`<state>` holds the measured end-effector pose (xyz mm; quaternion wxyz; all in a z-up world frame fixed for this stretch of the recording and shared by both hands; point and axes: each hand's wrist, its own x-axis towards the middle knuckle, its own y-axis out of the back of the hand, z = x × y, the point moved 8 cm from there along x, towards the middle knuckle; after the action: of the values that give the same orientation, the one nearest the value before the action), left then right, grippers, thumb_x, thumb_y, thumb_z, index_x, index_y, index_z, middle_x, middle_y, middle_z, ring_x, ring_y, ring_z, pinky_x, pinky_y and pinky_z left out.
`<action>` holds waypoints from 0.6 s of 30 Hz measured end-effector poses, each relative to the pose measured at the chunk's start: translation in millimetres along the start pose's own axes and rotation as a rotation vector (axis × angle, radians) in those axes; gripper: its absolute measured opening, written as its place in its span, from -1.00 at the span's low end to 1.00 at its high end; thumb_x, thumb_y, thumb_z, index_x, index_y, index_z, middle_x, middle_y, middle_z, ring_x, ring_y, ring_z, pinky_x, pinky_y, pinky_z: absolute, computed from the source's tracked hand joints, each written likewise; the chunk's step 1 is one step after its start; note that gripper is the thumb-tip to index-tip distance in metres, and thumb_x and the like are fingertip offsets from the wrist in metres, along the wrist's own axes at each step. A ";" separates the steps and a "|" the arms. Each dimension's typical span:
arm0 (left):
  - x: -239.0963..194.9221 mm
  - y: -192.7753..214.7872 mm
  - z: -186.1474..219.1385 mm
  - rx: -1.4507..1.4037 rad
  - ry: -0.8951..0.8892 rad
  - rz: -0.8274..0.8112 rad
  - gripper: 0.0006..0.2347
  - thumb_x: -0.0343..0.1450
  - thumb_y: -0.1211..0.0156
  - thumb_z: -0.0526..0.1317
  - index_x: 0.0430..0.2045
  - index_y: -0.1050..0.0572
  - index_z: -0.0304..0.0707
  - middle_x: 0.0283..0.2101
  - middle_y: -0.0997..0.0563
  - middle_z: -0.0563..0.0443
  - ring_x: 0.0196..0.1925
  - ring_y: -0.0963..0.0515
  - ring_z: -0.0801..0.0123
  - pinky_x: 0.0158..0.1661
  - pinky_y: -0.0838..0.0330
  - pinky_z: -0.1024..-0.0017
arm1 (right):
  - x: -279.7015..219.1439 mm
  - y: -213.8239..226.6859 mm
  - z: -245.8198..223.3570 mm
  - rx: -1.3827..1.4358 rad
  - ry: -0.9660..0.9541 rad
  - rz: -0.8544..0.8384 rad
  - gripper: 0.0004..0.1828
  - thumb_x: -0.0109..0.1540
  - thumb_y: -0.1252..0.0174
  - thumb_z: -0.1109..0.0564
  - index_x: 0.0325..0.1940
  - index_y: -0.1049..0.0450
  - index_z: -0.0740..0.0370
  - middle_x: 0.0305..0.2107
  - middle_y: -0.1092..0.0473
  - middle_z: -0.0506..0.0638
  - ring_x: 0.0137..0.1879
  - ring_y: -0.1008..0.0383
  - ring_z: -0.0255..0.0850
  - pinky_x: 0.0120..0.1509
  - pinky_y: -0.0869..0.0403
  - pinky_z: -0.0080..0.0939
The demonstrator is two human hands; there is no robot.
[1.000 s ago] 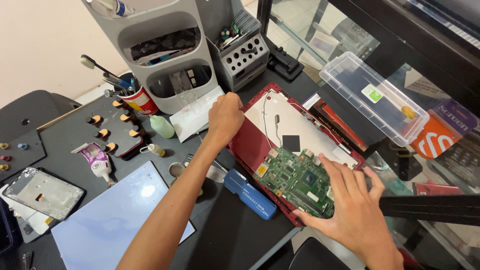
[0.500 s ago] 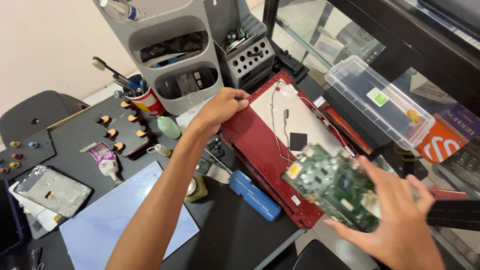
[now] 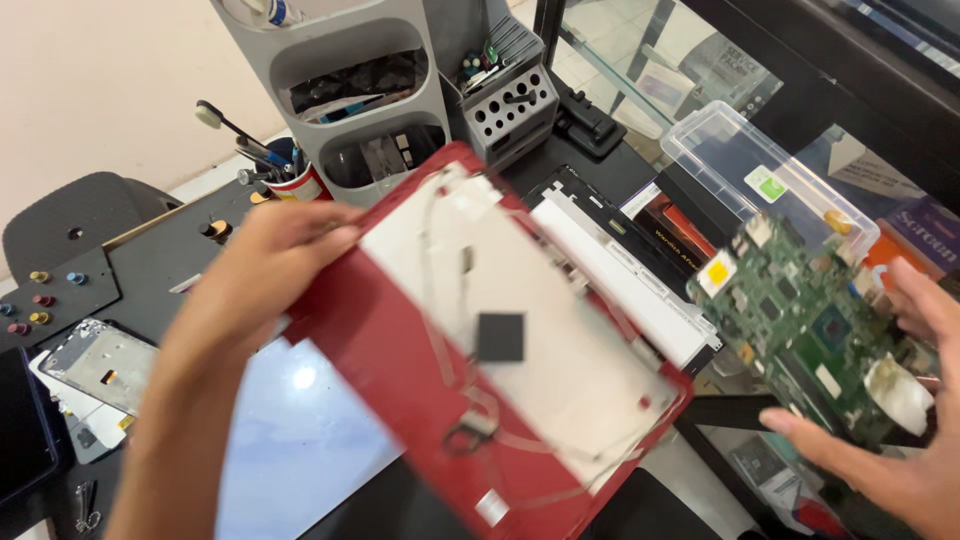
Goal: The person uses a hot air gun and tweezers to work on a green circuit board, then wipes the board with a cloth. They then move the board aside and use tweezers to manipulate small components and wires on a red laptop chassis.
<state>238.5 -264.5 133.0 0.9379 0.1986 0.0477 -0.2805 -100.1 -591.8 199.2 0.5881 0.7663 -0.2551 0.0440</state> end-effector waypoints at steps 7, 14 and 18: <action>-83.2 62.1 -58.3 -0.147 0.230 0.084 -0.72 0.49 -0.12 -0.33 0.04 -0.56 -0.54 -0.26 -0.74 -0.25 -0.35 -0.63 0.31 -0.28 -0.50 0.36 | 27.8 -47.5 -3.0 -0.134 -0.035 -0.113 0.35 -0.17 -0.46 -0.40 0.48 -0.18 0.45 -0.01 -0.43 0.29 0.12 -0.46 0.10 0.36 -0.26 0.21; -152.2 89.1 -153.0 -0.178 0.495 0.203 -0.70 0.49 -0.12 -0.30 0.09 -0.53 -0.46 -0.26 -0.76 -0.27 -0.30 -0.67 0.27 -0.20 -0.52 0.36 | 34.0 -140.2 -22.9 -0.100 -0.014 -0.207 0.32 -0.12 -0.34 -0.55 0.44 -0.16 0.39 0.00 -0.38 0.30 0.17 -0.32 0.14 0.37 0.00 0.24; -178.3 102.2 -217.6 -0.132 0.531 0.228 -0.71 0.51 -0.18 -0.31 0.11 -0.53 -0.44 -0.27 -0.76 -0.31 -0.32 -0.62 0.25 -0.30 -0.44 0.29 | 30.5 -167.3 -30.6 -0.199 -0.023 -0.195 0.30 -0.06 -0.29 -0.55 0.48 -0.14 0.36 -0.05 -0.37 0.21 0.09 -0.33 0.05 0.36 -0.05 0.18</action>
<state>149.6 -9.2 4.8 0.9289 0.2077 0.2870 -0.1080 7.5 -544.1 72.6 0.6595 0.7259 -0.1892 -0.0479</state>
